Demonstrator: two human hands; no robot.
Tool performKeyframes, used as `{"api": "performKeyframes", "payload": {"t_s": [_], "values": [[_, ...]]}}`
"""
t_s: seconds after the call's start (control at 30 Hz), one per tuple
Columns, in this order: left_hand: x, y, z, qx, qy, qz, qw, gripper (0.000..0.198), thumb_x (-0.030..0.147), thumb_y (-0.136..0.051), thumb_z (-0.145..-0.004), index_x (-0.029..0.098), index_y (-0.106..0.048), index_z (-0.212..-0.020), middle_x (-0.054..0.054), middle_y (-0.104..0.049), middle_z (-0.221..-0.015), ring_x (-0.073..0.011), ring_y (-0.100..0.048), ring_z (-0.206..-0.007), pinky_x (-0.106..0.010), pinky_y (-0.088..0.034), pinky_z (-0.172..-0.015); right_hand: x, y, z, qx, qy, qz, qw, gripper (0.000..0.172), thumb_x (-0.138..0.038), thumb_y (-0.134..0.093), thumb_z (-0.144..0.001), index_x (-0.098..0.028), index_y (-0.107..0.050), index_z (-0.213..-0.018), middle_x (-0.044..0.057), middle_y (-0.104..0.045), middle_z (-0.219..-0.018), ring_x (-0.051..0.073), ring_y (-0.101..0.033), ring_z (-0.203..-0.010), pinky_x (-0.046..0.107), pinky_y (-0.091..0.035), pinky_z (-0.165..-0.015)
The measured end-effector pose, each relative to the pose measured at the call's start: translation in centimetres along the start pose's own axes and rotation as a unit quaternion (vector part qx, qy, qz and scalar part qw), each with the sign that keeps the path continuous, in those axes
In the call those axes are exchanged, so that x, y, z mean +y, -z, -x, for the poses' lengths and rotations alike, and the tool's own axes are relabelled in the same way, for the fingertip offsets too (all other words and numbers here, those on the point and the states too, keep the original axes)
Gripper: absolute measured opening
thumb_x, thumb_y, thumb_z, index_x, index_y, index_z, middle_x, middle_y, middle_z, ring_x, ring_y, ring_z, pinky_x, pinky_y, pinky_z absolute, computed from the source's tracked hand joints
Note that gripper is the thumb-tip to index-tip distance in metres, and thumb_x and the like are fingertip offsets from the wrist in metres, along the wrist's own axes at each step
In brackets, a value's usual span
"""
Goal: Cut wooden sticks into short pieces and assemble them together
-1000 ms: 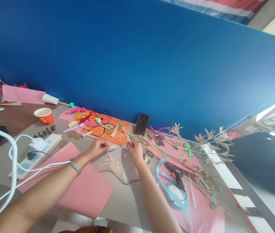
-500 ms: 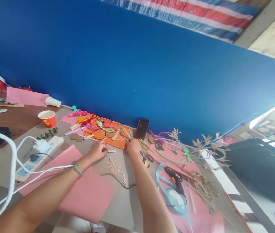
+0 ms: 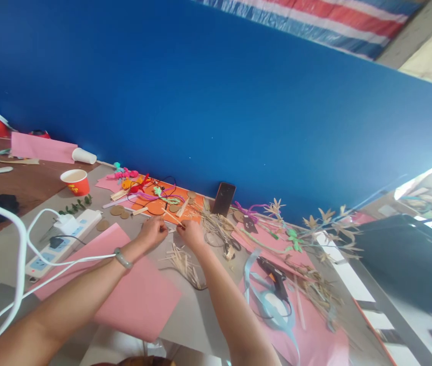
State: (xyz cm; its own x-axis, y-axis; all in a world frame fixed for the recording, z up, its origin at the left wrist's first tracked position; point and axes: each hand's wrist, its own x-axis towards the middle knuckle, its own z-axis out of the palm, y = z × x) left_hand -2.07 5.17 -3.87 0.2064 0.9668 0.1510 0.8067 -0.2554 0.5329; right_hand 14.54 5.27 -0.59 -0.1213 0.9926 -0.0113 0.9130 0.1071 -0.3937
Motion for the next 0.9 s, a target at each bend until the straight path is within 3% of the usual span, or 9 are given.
{"api": "performKeyframes", "payload": {"t_s": [0.1, 0.23, 0.33, 0.43, 0.57, 0.7, 0.9], "values": [[-0.1, 0.0, 0.1, 0.013, 0.002, -0.005, 1.000, 0.013, 0.019, -0.056, -0.073, 0.018, -0.062, -0.061, -0.005, -0.063, -0.083, -0.0213, -0.055, -0.087, -0.034, -0.036, -0.080, 1.2, 1.1, 0.6, 0.004, 0.015, -0.017, 1.000, 0.013, -0.022, -0.052, -0.073, -0.016, -0.063, -0.069, 0.002, -0.060, -0.063, 0.011, -0.047, -0.057, 0.021, -0.026, -0.052], [-0.2, -0.2, 0.2, 0.038, 0.013, -0.005, 0.999, 0.004, 0.017, -0.058, -0.071, 0.018, -0.060, -0.068, -0.005, -0.062, -0.083, -0.0207, -0.055, -0.086, -0.034, -0.036, -0.080, 2.8, 2.2, 2.5, -0.013, 0.038, -0.029, 0.999, 0.012, -0.021, -0.052, -0.069, -0.016, -0.057, -0.059, -0.001, -0.055, -0.057, 0.010, -0.043, -0.054, 0.020, -0.026, -0.051], [-0.1, -0.3, 0.4, 0.059, -0.024, 0.015, 0.998, 0.007, 0.014, -0.057, -0.072, 0.018, -0.060, -0.076, -0.005, -0.061, -0.085, -0.0206, -0.054, -0.089, -0.033, -0.037, -0.080, 3.7, 2.0, 3.9, -0.048, 0.053, -0.047, 0.996, 0.013, -0.022, -0.054, -0.067, -0.016, -0.055, -0.055, -0.003, -0.051, -0.053, 0.009, -0.041, -0.052, 0.020, -0.026, -0.051], [0.3, -0.3, 0.6, 0.036, -0.117, 0.039, 0.992, 0.013, 0.012, -0.054, -0.075, 0.019, -0.063, -0.081, -0.005, -0.061, -0.091, -0.0205, -0.053, -0.095, -0.034, -0.036, -0.084, 4.2, 1.6, 4.5, -0.055, 0.037, -0.074, 0.995, 0.013, -0.022, -0.054, -0.067, -0.016, -0.057, -0.056, -0.003, -0.051, -0.052, 0.010, -0.042, -0.053, 0.020, -0.027, -0.052], [0.9, -0.3, 1.0, -0.011, -0.217, 0.036, 0.975, 0.020, 0.016, -0.051, -0.081, 0.023, -0.066, -0.093, -0.004, -0.062, -0.103, -0.0211, -0.050, -0.103, -0.039, -0.030, -0.092, 4.9, 1.3, 4.3, 0.005, -0.032, -0.079, 0.996, 0.008, -0.022, -0.056, -0.067, -0.016, -0.062, -0.066, -0.001, -0.057, -0.060, 0.011, -0.047, -0.056, 0.021, -0.029, -0.054], [1.2, -0.2, 1.2, -0.032, -0.240, 0.023, 0.970, 0.022, 0.018, -0.050, -0.084, 0.023, -0.064, -0.100, -0.005, -0.061, -0.108, -0.0211, -0.050, -0.105, -0.040, -0.030, -0.091, 4.9, 1.1, 3.8, 0.017, -0.068, -0.053, 0.996, 0.006, -0.022, -0.060, -0.064, -0.017, -0.059, -0.065, -0.001, -0.054, -0.057, 0.011, -0.042, -0.053, 0.021, -0.026, -0.052], [1.4, 0.1, 1.3, -0.032, -0.235, 0.014, 0.971, 0.029, 0.017, -0.045, -0.086, 0.022, -0.058, -0.112, -0.007, -0.060, -0.109, -0.0215, -0.049, -0.105, -0.039, -0.031, -0.089, 3.3, -0.5, 2.8, -0.019, -0.020, -0.087, 0.996, 0.011, -0.017, -0.053, -0.067, -0.015, -0.055, -0.056, -0.003, -0.047, -0.051, 0.009, -0.036, -0.050, 0.022, -0.022, -0.050]]}}
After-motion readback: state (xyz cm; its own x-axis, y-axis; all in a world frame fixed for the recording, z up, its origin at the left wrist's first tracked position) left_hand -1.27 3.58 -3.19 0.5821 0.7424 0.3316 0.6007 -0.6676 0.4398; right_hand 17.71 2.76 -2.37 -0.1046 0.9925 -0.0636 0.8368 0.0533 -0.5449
